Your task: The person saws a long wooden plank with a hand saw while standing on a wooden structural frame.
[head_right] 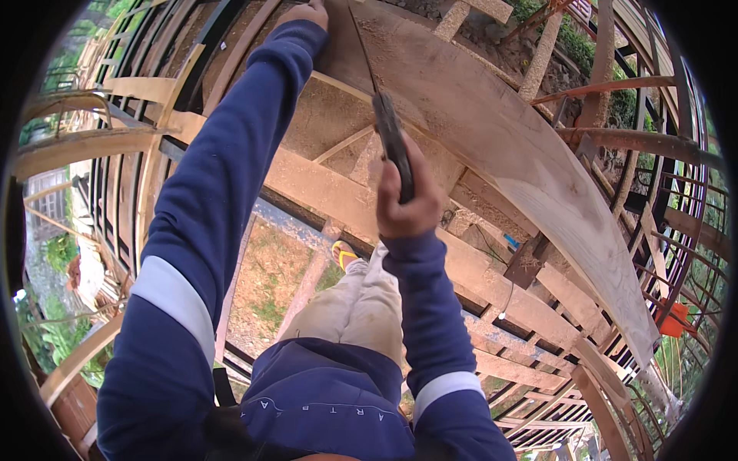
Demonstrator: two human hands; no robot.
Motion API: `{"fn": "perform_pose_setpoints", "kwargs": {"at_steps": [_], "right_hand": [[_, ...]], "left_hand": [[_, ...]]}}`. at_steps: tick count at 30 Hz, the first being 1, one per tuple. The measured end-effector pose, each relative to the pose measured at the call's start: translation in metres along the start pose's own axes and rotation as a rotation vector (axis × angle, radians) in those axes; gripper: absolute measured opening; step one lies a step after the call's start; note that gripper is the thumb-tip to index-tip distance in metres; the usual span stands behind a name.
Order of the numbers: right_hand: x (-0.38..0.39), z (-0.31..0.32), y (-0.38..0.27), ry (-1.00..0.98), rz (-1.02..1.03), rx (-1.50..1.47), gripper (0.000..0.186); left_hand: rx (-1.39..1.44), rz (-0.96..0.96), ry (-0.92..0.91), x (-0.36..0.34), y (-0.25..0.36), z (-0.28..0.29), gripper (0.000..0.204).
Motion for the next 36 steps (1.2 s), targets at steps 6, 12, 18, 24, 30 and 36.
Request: {"fn": "perform_pose_setpoints", "kwargs": {"at_steps": [6,12,18,24,30,36], "right_hand": [[0.065,0.032,0.017,-0.035,-0.031,-0.198,0.045],[0.049,0.036,0.001,-0.202,-0.071,-0.104,0.045],[-0.025,0.006,-0.025,-0.071,0.017,-0.153,0.047],[-0.022,0.022,-0.035,0.04,0.217,-0.073,0.05],[0.01,0.021,-0.028,-0.049,0.12,-0.048,0.054],[0.085,0.058,0.0,0.021,0.212,-0.013,0.059]], "left_hand": [[0.058,-0.067,0.038,-0.012,-0.007,-0.008,0.071],[-0.067,-0.075,0.036,-0.074,-0.062,-0.032,0.081],[0.466,-0.008,-0.256,-0.142,-0.102,-0.085,0.083],[0.483,-0.001,-0.382,-0.149,-0.087,-0.113,0.078],[0.347,0.046,-0.394,-0.14,-0.103,-0.089,0.067],[0.151,-0.02,-0.085,-0.122,-0.084,-0.063,0.095]]}}
Point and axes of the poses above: each hand's wrist, its own x-axis away from the middle knuckle, its own z-axis out of the back of the hand, y = z × x, the point moved 8 cm from there along -x, towards the middle knuckle, and after that the axes turned 6 degrees about -z, right-handed, at the moved point
